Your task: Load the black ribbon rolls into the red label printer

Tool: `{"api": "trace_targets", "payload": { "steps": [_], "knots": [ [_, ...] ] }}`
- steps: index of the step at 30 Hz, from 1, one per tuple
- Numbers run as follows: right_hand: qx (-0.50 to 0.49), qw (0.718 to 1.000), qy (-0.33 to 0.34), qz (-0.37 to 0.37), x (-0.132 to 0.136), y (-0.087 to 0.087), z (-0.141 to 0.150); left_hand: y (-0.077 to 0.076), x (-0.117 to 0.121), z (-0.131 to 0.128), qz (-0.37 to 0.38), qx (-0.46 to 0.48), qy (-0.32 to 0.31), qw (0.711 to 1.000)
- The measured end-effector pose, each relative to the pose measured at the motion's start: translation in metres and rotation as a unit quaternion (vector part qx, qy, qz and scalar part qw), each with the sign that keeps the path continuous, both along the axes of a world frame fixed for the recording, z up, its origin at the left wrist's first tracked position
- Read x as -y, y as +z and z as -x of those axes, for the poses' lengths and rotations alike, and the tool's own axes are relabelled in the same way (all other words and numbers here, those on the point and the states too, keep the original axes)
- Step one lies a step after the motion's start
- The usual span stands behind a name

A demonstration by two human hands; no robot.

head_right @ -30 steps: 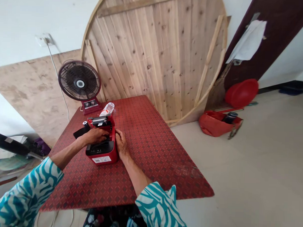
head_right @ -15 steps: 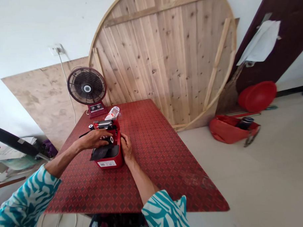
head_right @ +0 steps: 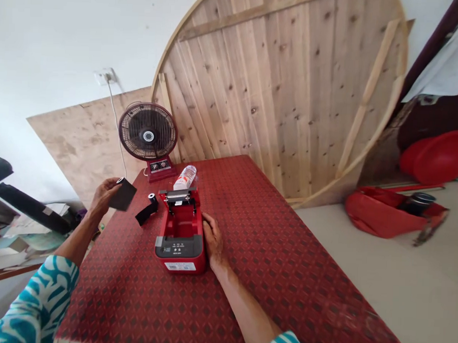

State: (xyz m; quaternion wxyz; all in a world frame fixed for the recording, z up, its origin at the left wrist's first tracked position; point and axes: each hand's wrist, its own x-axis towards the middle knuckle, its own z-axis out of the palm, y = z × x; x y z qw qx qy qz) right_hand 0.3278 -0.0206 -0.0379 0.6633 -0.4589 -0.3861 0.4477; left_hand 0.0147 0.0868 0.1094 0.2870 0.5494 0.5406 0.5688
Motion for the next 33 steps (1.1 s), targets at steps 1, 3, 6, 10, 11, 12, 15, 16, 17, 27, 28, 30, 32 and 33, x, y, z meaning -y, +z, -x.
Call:
{"api": "trace_targets", "payload": {
  "steps": [1,3,6,10,11,12,15,16,17,27,28,30,32,33],
  "knots": [
    [0.0,1.0,-0.002,0.001,0.001,0.001,0.0,-0.009,-0.011,-0.001,0.0,-0.001,0.008,1.0],
    [0.004,1.0,-0.005,0.005,0.001,0.002,0.0,-0.025,-0.031,-0.008,0.001,-0.011,0.011,1.0],
    [0.013,1.0,-0.003,0.015,0.002,0.003,-0.001,-0.042,-0.058,-0.026,0.016,-0.051,-0.003,0.999],
    [0.021,1.0,-0.008,0.022,0.002,0.002,-0.002,-0.058,-0.08,-0.052,0.052,-0.144,-0.028,0.988],
    [0.021,0.999,-0.008,0.022,0.002,0.001,-0.002,-0.061,-0.083,-0.057,0.063,-0.167,-0.034,0.983],
    [0.021,1.0,-0.007,0.021,0.002,0.001,-0.002,-0.065,-0.086,-0.062,0.075,-0.188,-0.039,0.979],
    [0.016,1.0,-0.003,0.016,0.001,-0.002,-0.001,-0.075,-0.089,-0.071,0.114,-0.229,-0.067,0.964],
    [0.014,1.0,-0.003,0.013,0.001,-0.002,-0.001,-0.078,-0.09,-0.072,0.126,-0.235,-0.079,0.96],
    [0.012,1.0,-0.003,0.011,0.001,-0.002,0.0,-0.08,-0.091,-0.073,0.136,-0.238,-0.091,0.957],
    [0.011,1.0,0.001,0.01,0.001,0.002,0.0,-0.068,-0.059,-0.025,0.11,-0.103,-0.145,0.978],
    [0.011,1.0,0.001,0.01,0.0,0.001,0.0,-0.07,-0.052,-0.019,0.115,-0.096,-0.154,0.977],
    [0.01,1.0,-0.005,0.009,0.0,0.001,0.001,-0.075,-0.04,-0.012,0.131,-0.089,-0.173,0.972],
    [0.012,1.0,-0.008,0.006,0.0,0.001,0.001,-0.083,-0.034,-0.013,0.141,-0.084,-0.185,0.969],
    [0.013,1.0,-0.008,0.004,-0.001,0.001,0.001,-0.087,-0.033,-0.015,0.141,-0.083,-0.186,0.969]
  ]
}}
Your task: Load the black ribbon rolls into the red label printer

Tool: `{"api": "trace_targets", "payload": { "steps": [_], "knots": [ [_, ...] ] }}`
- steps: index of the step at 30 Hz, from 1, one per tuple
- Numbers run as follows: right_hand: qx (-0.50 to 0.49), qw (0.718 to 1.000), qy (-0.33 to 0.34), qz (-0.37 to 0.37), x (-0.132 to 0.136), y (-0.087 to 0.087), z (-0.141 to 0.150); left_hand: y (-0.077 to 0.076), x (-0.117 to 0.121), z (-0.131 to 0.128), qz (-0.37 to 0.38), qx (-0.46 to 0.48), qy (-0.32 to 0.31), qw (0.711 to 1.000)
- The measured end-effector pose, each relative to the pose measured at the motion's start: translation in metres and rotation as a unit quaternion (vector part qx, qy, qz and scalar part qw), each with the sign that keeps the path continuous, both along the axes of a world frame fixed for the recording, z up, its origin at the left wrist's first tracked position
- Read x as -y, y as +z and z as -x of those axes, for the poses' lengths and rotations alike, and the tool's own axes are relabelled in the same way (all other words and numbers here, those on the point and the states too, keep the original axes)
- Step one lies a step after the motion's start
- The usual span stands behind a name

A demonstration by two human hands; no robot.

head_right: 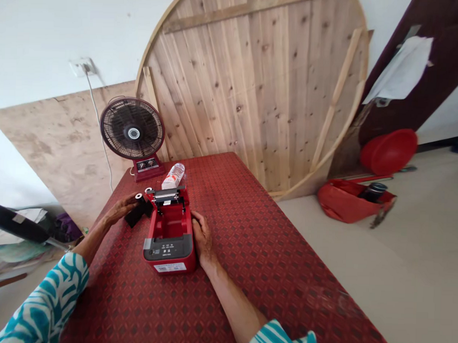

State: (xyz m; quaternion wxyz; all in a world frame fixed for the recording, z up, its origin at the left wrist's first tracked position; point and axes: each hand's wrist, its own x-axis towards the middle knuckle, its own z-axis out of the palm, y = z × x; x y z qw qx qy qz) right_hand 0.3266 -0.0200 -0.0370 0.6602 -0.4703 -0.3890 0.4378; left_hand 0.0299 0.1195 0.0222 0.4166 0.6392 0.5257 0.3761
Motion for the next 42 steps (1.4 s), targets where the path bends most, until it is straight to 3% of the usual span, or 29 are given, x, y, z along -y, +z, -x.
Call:
{"api": "trace_targets", "payload": {
  "steps": [5,9,14,18,21,26,33,38,42],
  "knots": [
    [0.001,1.0,0.003,0.0,0.0,0.002,0.001,-0.013,-0.002,-0.016,-0.024,0.004,0.021,0.999],
    [0.007,1.0,0.004,-0.002,0.0,0.002,0.001,-0.005,0.01,-0.015,-0.042,0.003,0.043,0.998],
    [0.009,1.0,0.007,-0.017,-0.003,-0.001,0.001,0.035,0.059,-0.008,-0.032,0.017,0.019,0.999],
    [0.008,1.0,0.003,-0.021,-0.006,-0.003,0.003,0.076,0.106,-0.024,0.016,0.045,-0.079,0.996],
    [0.01,1.0,0.002,-0.028,-0.006,-0.002,0.004,0.092,0.128,-0.05,0.011,0.043,-0.171,0.984],
    [0.008,0.999,0.004,-0.044,-0.008,-0.002,0.006,0.09,0.135,-0.098,-0.048,-0.087,-0.246,0.964],
    [0.035,0.998,-0.014,-0.059,-0.011,-0.003,0.006,0.076,0.117,-0.129,-0.072,-0.235,-0.22,0.944],
    [0.026,0.998,-0.007,-0.055,-0.01,-0.001,0.007,0.073,0.106,-0.133,-0.104,-0.34,-0.253,0.9],
    [0.022,0.998,-0.01,-0.062,-0.011,-0.002,0.008,0.073,0.102,-0.143,-0.12,-0.453,-0.268,0.842]
  ]
}}
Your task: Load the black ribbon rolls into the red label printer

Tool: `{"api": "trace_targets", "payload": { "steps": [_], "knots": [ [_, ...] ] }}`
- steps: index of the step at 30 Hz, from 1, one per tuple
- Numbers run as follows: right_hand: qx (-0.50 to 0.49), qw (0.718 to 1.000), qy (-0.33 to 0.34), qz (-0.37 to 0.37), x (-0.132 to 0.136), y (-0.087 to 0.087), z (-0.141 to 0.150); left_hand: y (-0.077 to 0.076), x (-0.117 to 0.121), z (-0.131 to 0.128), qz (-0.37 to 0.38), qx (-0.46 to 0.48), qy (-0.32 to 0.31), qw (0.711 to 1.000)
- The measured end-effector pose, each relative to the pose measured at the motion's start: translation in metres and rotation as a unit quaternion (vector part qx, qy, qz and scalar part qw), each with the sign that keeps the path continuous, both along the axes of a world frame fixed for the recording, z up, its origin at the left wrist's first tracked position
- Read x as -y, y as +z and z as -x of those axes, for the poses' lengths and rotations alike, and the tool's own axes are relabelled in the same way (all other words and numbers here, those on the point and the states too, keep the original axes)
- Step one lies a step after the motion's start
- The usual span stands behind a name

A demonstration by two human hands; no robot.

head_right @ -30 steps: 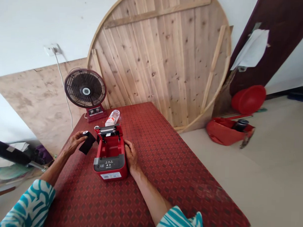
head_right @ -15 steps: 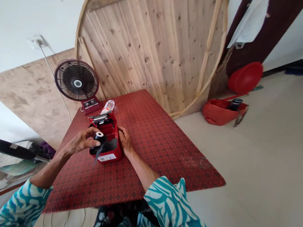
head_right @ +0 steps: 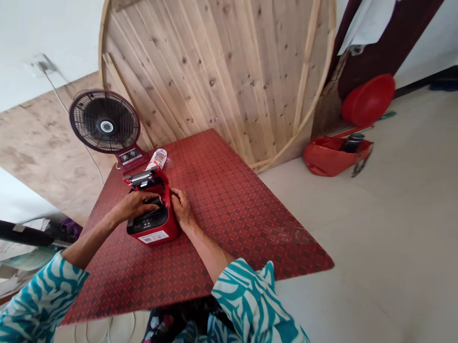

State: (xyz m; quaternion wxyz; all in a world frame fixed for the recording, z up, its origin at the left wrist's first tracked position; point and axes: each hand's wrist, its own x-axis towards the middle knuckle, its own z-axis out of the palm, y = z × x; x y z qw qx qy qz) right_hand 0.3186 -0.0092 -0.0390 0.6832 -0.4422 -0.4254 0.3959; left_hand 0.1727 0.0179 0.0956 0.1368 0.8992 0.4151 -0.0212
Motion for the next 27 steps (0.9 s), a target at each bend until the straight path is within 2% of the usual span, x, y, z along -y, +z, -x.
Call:
{"api": "trace_targets", "payload": {
  "steps": [4,8,10,12,15,17,21,24,27],
  "knots": [
    [0.012,1.0,-0.002,0.002,0.001,0.001,-0.001,-0.004,-0.006,-0.011,-0.045,-0.132,-0.025,0.99],
    [0.013,1.0,0.009,0.009,0.004,0.005,-0.003,-0.004,-0.012,-0.016,-0.039,-0.164,-0.038,0.985],
    [0.009,1.0,0.012,0.011,0.005,0.006,-0.003,-0.001,-0.013,-0.012,0.001,-0.137,-0.069,0.988],
    [0.008,1.0,0.013,0.012,0.006,0.006,-0.003,0.005,-0.011,-0.003,0.046,-0.057,-0.086,0.994],
    [0.007,1.0,0.012,0.011,0.006,0.005,-0.003,0.013,0.001,0.014,0.067,0.091,-0.05,0.992],
    [0.002,1.0,0.011,0.011,0.005,0.003,-0.003,0.016,0.014,0.022,0.068,0.146,-0.026,0.987],
    [-0.003,1.0,0.011,0.012,0.004,0.001,-0.003,0.011,0.035,0.027,0.054,0.164,-0.016,0.985],
    [-0.003,1.0,0.01,0.02,0.004,0.001,-0.003,0.003,0.04,0.026,0.015,0.162,-0.008,0.987],
    [-0.006,1.0,0.014,0.027,0.005,0.002,-0.004,0.0,0.044,0.028,-0.047,0.18,-0.04,0.982]
  ]
}}
